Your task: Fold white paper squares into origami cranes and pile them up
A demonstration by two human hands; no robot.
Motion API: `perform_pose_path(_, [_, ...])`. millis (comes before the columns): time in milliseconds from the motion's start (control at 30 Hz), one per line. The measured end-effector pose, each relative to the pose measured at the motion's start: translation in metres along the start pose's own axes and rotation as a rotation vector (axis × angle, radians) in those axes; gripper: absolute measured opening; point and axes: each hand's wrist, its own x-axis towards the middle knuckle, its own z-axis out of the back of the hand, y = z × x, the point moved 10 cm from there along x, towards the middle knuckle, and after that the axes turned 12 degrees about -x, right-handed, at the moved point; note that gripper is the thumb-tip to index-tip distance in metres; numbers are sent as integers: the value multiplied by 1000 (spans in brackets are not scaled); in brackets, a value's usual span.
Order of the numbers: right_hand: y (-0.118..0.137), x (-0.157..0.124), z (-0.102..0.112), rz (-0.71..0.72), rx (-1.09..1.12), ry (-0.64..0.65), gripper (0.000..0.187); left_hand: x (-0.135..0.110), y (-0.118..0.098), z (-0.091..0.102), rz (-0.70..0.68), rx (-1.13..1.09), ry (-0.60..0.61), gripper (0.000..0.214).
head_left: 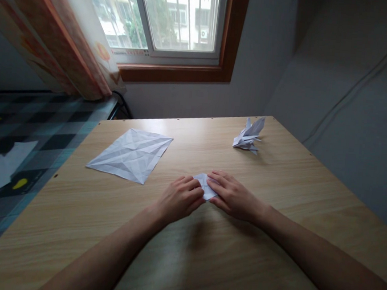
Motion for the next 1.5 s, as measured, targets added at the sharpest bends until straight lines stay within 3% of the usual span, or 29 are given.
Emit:
perform_pose_path(167, [3,4,7,-79,87,-48,14,0,10,6,62,-101,-41,26])
perform_pose_path(400, [-12,8,-1,-278,222,-31,16,-1,27,3,240,-153,-59,27])
perform_pose_path(567, [-21,7,-6,-367,239,-31,6,-4,36,0,337,-111,-60,13])
perform_pose_path(667, [-19,7,-4,-346,217,-60,4,-4,34,0,304,-138,-68,14])
perform_pose_path(933, [11,8,6,-44,-151,-33,15,-2,14,1,141,-26,-1,24])
perform_pose_path(1067, [14,5,12,18,-233,-48,22,-2,9,6,78,21,-4,23])
perform_pose_path(1233, [2,4,18,-58,-86,-134,20,-3,7,3,19,19,37,24])
perform_pose_path(1367, [-23,5,21,-272,163,-269,24,-4,5,0,-15,39,72,25])
perform_pose_path(1500, [-39,11,4,-391,300,-199,29,-4,5,-1,-25,49,109,27])
